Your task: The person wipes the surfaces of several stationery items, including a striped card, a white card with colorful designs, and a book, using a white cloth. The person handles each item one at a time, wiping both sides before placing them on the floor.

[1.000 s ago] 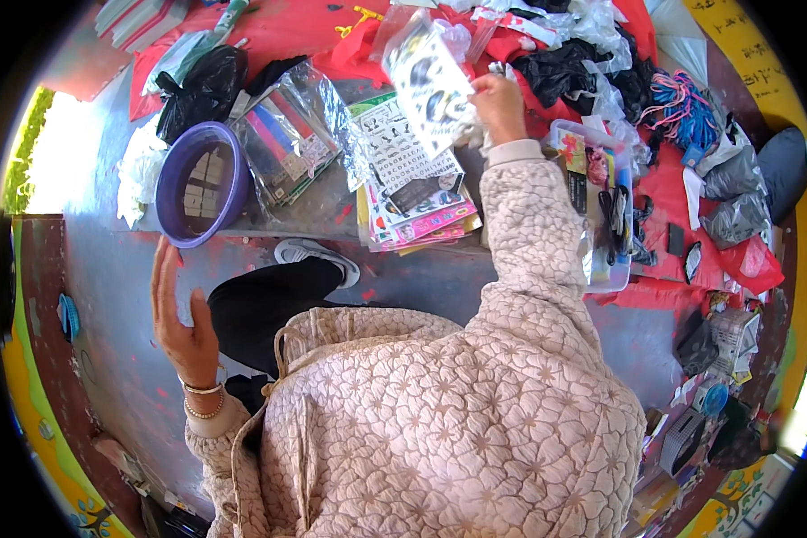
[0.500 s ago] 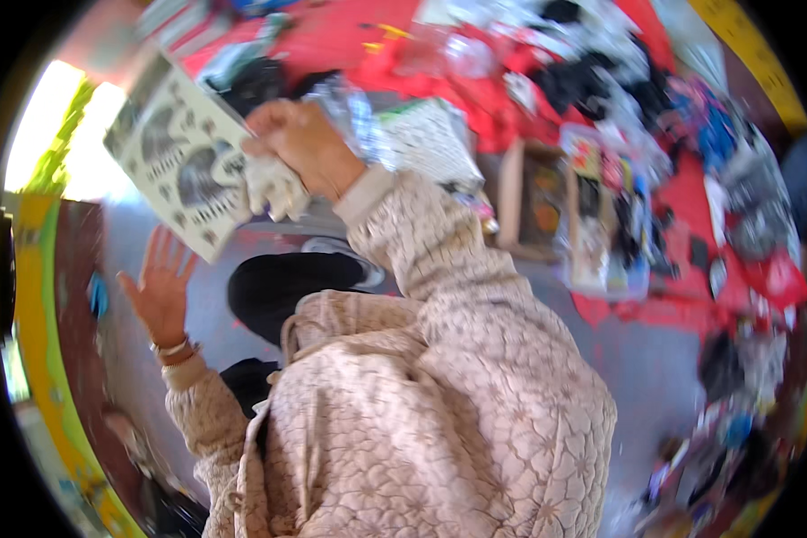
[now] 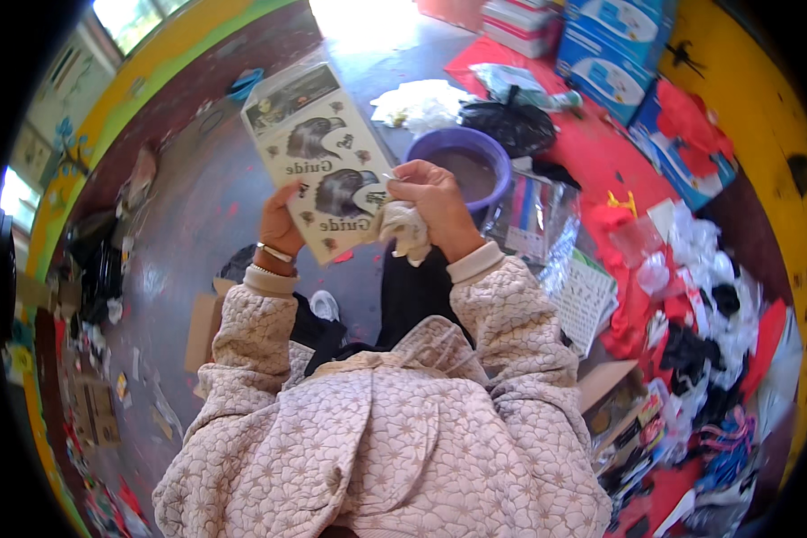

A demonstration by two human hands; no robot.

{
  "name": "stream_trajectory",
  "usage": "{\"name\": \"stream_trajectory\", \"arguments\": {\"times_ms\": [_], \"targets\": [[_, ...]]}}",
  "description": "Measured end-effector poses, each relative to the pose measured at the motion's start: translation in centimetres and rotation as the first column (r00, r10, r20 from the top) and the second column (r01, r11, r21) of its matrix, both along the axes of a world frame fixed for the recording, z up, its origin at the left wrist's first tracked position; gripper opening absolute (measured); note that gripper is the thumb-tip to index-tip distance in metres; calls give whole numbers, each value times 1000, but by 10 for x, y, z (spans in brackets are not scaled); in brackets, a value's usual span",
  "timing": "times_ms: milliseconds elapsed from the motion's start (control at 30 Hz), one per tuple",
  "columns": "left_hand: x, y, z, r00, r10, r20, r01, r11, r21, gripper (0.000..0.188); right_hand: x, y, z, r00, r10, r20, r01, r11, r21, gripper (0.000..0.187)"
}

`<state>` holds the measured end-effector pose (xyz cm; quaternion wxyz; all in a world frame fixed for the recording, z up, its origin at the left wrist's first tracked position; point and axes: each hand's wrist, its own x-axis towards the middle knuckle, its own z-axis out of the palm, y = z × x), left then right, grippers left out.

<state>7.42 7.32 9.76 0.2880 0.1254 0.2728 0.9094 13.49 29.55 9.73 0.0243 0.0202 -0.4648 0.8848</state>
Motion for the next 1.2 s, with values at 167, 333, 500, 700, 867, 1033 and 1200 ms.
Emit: {"name": "stream_trajectory", "arguments": {"times_ms": [167, 333, 500, 700, 867, 1033, 1200], "targets": [[-27, -22, -18, 994, 102, -25, -104, 989, -109, 35, -52, 18, 17, 968, -219, 124, 167, 927, 337, 18], [-45, -53, -48, 985, 136, 102, -116, 976, -182, 29, -86, -12, 56, 943, -328, -60, 323, 943, -83, 15], [-67, -67, -92, 976, 82, 200, -62, 993, -103, 27, -105, -111, 13, 853, 125, -507, 238, 772, 589, 13], [-63, -85, -106, 975, 71, 212, -38, 987, -155, 32, -144, -134, -51, 689, 442, -574, 399, 429, 810, 12], [-53, -87, -105, 934, 151, 323, -37, 942, -333, 34, -163, -118, -69, 902, 368, -228, 125, 282, 951, 4], [-58, -102, -102, 942, 256, 215, -102, 833, -543, 34, -190, -67, -97, 971, 142, -194, 149, 282, 948, 8], [-53, -92, -103, 948, 125, 292, 48, 854, -518, 39, -186, -69, -70, 958, -217, -189, 287, 683, 671, 12]]}}
